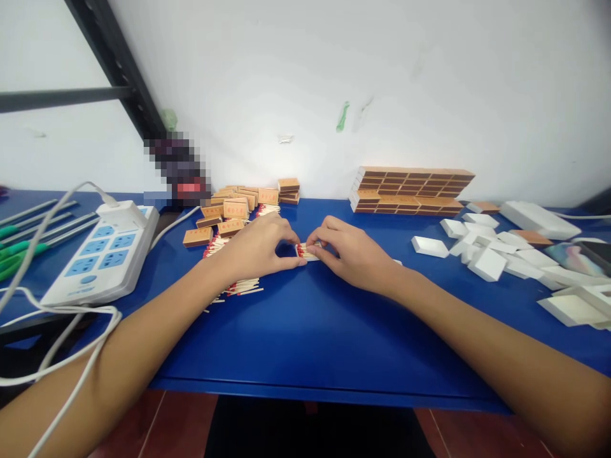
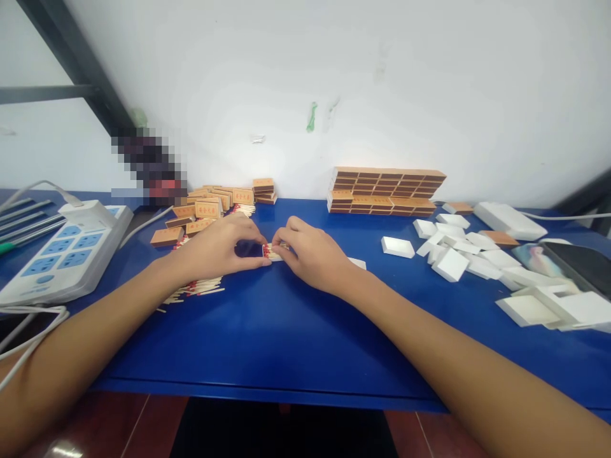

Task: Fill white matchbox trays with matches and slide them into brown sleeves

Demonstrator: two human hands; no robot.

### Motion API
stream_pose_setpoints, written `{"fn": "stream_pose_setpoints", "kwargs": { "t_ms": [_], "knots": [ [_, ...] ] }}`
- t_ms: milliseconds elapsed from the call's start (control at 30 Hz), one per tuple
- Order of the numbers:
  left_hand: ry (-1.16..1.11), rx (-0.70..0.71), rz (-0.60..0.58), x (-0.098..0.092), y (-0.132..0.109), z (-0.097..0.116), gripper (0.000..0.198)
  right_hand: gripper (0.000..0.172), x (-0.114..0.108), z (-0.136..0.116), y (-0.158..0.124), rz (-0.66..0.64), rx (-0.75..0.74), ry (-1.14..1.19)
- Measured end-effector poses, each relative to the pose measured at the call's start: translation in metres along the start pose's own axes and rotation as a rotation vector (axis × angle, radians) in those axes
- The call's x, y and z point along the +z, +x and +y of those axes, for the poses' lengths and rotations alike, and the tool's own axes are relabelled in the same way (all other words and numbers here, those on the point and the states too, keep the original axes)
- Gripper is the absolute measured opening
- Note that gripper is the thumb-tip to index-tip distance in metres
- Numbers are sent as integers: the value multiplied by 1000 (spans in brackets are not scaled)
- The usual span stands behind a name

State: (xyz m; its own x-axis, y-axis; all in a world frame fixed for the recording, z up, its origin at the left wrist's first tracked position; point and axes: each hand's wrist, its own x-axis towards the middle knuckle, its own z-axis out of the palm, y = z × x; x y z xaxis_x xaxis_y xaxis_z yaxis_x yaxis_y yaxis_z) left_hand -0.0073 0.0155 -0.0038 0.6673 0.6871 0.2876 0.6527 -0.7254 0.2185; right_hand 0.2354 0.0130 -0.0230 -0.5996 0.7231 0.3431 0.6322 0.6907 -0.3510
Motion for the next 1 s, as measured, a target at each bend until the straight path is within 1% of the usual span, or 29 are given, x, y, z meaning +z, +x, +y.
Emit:
{"fn": "stream_pose_setpoints", "kwargs": {
  "t_ms": [200, 267, 367, 433, 600, 700, 767, 833, 900, 967, 1000],
  "knots": [
    [0, 12, 6, -1, 1, 1, 28, 16, 1, -9, -1, 60, -32, 39],
    [0, 14, 0, -1, 1, 0, 28, 19, 2, -15, -3, 50, -45, 22],
    [6, 2, -18, -1, 1, 1, 29, 26, 4, -20, -5, -1, -21, -69],
    [10, -8, -25, -1, 1, 1, 29, 28, 4, -21, -6, -21, 3, -92],
    [4, -12, -20, 1, 0, -1, 31, 28, 1, -16, -4, -10, 36, -65],
    [2, -17, -21, 2, 0, -1, 29, 28, 1, -14, -4, -11, 31, -59],
    [8, -18, -23, 1, 0, 0, 29, 28, 1, -16, -6, 14, 6, -47],
    [13, -14, -20, 0, 1, 1, 27, 26, 2, -23, -8, 59, -41, -6],
    [14, -11, -11, -1, 2, 0, 19, 20, 7, -36, -10, 71, -89, 61],
    [14, -16, -3, -2, 2, -2, 12, 14, 15, -50, -11, 30, -110, 127],
    [14, -21, 0, -1, 2, -4, 14, 11, 19, -57, -10, 4, -105, 152]
  ]
}}
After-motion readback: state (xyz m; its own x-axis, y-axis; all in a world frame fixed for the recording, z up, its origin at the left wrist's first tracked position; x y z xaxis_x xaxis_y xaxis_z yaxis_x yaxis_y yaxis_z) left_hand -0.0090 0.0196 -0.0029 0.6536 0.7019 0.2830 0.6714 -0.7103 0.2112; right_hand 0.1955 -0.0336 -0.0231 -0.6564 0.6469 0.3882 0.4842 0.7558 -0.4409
